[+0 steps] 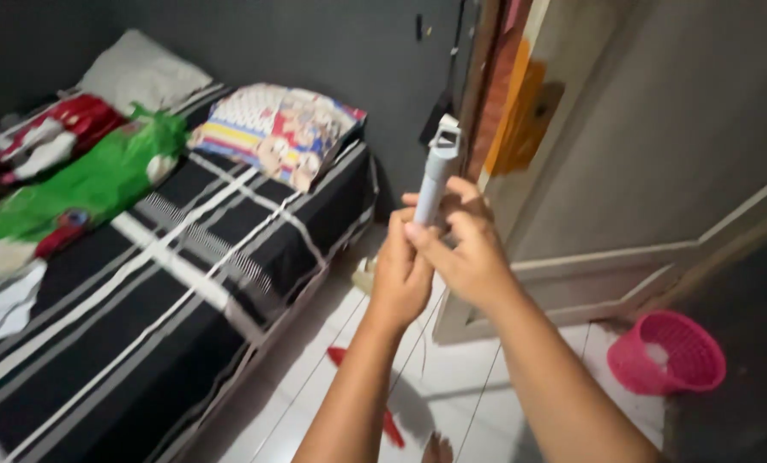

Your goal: The person is assembling and disassembling a broom handle and broom head.

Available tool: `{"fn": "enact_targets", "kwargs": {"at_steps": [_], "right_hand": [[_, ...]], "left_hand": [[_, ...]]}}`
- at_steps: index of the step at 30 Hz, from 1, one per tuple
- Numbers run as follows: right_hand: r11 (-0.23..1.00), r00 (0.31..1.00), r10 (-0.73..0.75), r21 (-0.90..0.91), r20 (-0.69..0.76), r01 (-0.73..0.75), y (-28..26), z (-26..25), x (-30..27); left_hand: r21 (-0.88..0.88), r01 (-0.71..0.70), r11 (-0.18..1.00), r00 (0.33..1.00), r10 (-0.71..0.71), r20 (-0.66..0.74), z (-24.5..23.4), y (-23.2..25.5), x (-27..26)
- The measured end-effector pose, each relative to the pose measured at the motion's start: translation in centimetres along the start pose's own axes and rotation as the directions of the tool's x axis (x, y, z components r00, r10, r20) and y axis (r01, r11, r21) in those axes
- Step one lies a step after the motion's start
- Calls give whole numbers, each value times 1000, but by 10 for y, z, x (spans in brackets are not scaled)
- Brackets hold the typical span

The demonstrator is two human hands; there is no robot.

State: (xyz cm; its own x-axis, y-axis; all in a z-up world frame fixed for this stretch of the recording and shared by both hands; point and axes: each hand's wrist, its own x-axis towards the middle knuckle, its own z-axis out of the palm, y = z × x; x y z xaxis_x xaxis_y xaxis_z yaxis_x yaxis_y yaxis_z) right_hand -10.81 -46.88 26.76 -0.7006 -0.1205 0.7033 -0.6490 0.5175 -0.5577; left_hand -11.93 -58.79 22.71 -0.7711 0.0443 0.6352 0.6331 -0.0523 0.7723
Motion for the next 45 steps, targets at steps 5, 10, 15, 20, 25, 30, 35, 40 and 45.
{"fn": "enact_targets", "kwargs": {"at_steps": [5,10,15,20,25,30,35,40,45], "right_hand": [[989,991,-98,-119,-94,87,34,-17,63],[972,937,-187,-197,-294,132,67,-43,116],[847,840,-226,-525,-493,-80,104,-50,146],[780,793,-302,-615,-530,-113,125,-49,178],[649,762,-335,-722,-555,-241,141,-60,199],[680,752,-350,-704,-558,-206,157,-60,199],[644,740,-358,-724,-570,-246,151,-58,195],[632,707,-297,-687,-642,-358,139,-56,174],[605,662,-306,-676,-684,-420,114,-66,144]], "left_hand": [[-7,12,1000,1000,-12,-26,25,-18,85],[61,-118,991,993,119,-11,37,-28,159],[-44,-277,960,959,279,44,47,-58,201],[-195,-283,939,940,312,136,84,-93,241],[-426,-120,897,914,268,305,115,-114,278],[-518,97,850,848,202,490,131,-132,295],[-554,94,827,805,265,532,134,-139,298],[-568,192,801,763,242,599,129,-116,278],[-611,243,753,748,256,612,136,-86,244]]}}
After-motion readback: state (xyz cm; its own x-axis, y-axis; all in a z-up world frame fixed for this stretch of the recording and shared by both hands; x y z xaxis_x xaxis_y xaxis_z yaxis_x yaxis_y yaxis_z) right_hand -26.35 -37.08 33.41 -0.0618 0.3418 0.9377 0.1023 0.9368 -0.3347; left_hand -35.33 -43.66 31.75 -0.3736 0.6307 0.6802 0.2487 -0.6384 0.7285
